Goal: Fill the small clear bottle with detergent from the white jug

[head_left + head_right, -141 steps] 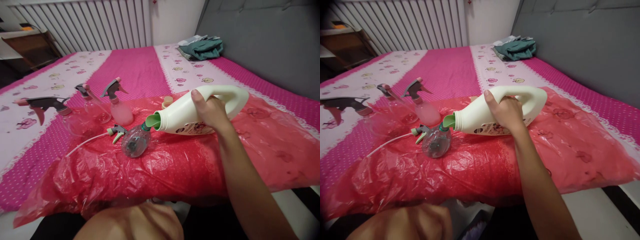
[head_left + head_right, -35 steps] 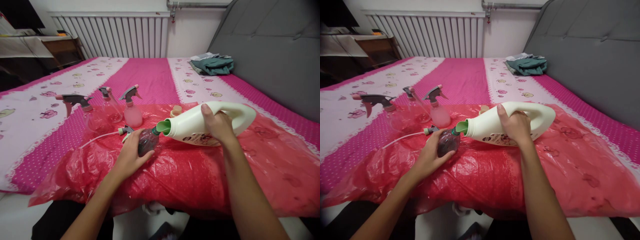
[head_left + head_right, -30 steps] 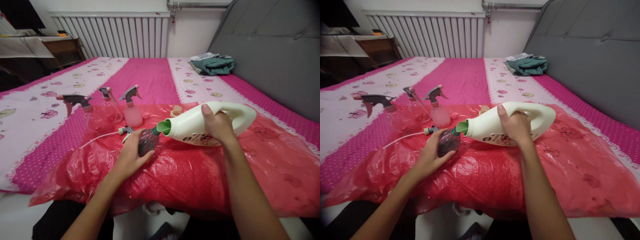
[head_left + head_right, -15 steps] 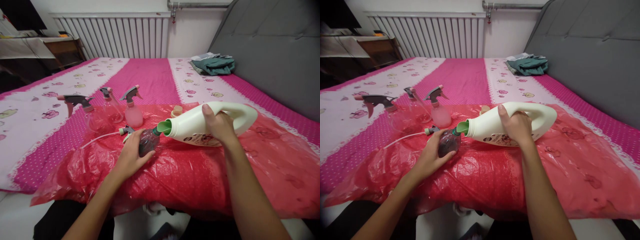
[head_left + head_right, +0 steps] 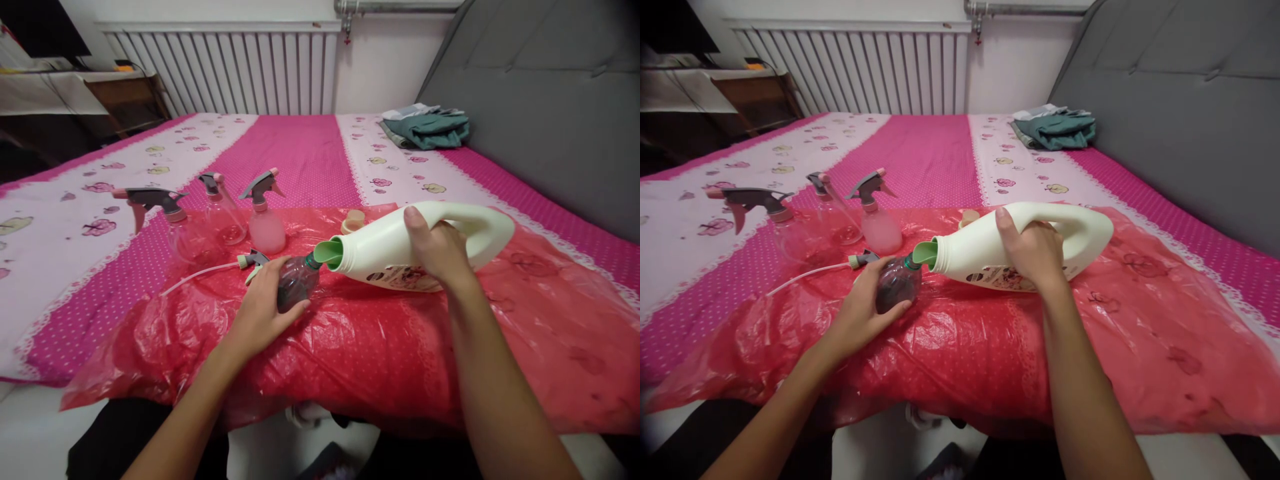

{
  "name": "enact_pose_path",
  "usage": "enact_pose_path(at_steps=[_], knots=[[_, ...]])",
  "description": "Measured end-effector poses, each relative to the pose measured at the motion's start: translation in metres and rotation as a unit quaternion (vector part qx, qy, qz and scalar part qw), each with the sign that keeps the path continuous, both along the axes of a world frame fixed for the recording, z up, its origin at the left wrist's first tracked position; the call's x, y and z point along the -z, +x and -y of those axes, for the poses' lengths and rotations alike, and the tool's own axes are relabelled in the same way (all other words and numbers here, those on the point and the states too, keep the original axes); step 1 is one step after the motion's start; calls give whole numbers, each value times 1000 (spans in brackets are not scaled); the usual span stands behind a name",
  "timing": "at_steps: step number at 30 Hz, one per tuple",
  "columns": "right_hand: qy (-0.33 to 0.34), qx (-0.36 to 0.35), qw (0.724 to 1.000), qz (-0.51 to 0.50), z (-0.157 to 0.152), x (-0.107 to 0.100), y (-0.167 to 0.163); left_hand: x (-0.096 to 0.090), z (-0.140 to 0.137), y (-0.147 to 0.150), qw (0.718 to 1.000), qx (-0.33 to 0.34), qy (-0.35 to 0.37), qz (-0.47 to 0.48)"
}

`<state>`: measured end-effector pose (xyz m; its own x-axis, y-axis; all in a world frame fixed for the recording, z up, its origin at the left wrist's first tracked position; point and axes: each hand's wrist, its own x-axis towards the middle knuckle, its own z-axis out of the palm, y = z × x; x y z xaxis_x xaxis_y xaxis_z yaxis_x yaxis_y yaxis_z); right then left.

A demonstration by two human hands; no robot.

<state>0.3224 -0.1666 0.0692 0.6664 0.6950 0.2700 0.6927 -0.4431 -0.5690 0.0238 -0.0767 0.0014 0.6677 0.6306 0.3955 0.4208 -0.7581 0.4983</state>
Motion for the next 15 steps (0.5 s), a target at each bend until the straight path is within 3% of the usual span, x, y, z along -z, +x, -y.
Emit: enact_pose_path(at_steps=[15], knots=[[0,-1,1000,-1,-1,0,0,-1,1,0,1000,2,-2,5]])
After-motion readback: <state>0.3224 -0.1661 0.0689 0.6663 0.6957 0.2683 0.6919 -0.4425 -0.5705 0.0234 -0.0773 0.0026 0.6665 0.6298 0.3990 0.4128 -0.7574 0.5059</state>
